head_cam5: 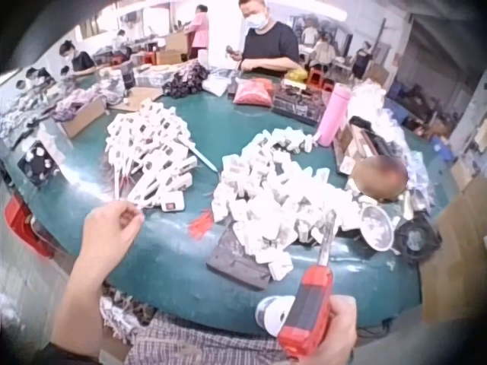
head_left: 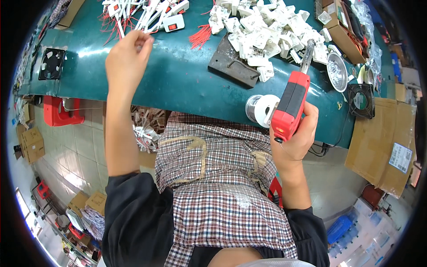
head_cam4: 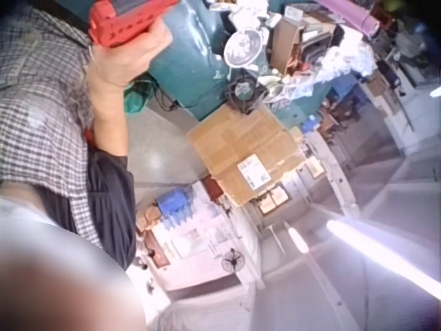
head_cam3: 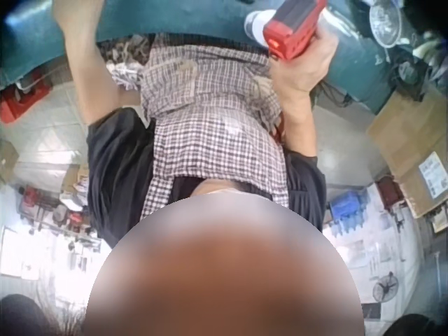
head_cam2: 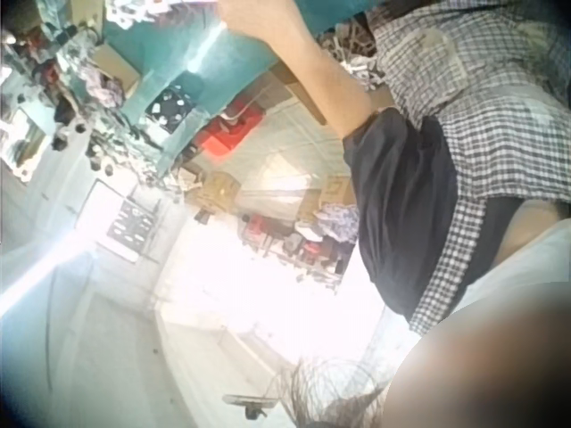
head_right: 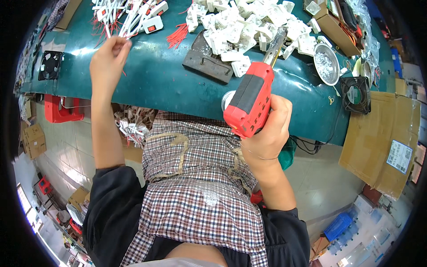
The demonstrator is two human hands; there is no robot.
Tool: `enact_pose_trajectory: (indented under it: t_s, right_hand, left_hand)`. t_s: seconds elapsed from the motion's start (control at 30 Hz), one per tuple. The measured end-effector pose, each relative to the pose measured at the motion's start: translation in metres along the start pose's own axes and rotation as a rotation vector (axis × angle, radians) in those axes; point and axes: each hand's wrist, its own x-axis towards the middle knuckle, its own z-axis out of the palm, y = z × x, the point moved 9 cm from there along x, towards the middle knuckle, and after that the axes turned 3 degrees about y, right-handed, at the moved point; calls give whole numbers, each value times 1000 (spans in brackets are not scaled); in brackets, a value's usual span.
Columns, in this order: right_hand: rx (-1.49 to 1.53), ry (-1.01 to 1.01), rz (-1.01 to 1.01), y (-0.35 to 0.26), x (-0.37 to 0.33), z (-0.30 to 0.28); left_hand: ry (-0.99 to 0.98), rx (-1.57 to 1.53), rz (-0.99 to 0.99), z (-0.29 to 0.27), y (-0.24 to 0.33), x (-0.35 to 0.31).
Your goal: Soldering wires to light bulb components on an assembly line.
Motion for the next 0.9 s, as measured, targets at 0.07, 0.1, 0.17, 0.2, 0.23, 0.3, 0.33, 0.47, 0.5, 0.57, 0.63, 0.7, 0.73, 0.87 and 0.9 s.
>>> enact_pose_trajectory:
  t_s: [0.07, 0.1, 0.17, 0.2, 0.23, 0.3, 0.33, 0.47, 0.5, 0.57, 0.63, 0.7, 0.73, 0.87, 0.9]
  right_hand:
    - [7, 7, 4, -5, 1, -1]
    - [12, 9, 17, -6, 1, -1]
    - [2, -2, 6, -9, 3, 0]
    - [-16, -12, 7, -7, 3, 2]
    - [-21, -9, 9, -6, 3, 1]
    - [29, -28, 151, 9, -1, -1]
    - [14, -26, 158, 13, -2, -2]
    - [87, -43, 207, 27, -11, 0]
    - [128, -35, 217, 29, -12, 2]
    - [101, -40, 180, 29, -12, 2]
    - [140, -76, 234, 34, -15, 5]
    - [92, -51, 225, 36, -15, 2]
    - [68, -31, 212, 35, -15, 0]
    - [-7, -6, -46, 0, 0, 2]
    - [-7, -6, -49, -3, 0, 5]
  left_hand:
    - [78, 24, 1, 8, -5, 26]
    - [147, 50, 2, 10, -8, 36]
    - [161, 137, -22, 28, -25, 59]
    - [164, 219, -39, 38, -32, 69]
    - [162, 214, -36, 42, -35, 75]
    - [60, 324, -49, 57, -39, 82]
    - [6, 291, -58, 60, -42, 85]
    - [209, 338, 38, 22, -35, 82]
    - [206, 239, 41, 11, -33, 80]
    - [198, 137, 38, 0, -29, 74]
    - [195, -779, -46, -11, -30, 64]
    - [146, -961, -64, -12, 3, 50]
    - [108, -1122, -81, -16, 23, 39]
    - [-56, -1433, -278, -18, 55, -4]
    - [-53, -1435, -278, -17, 51, -11]
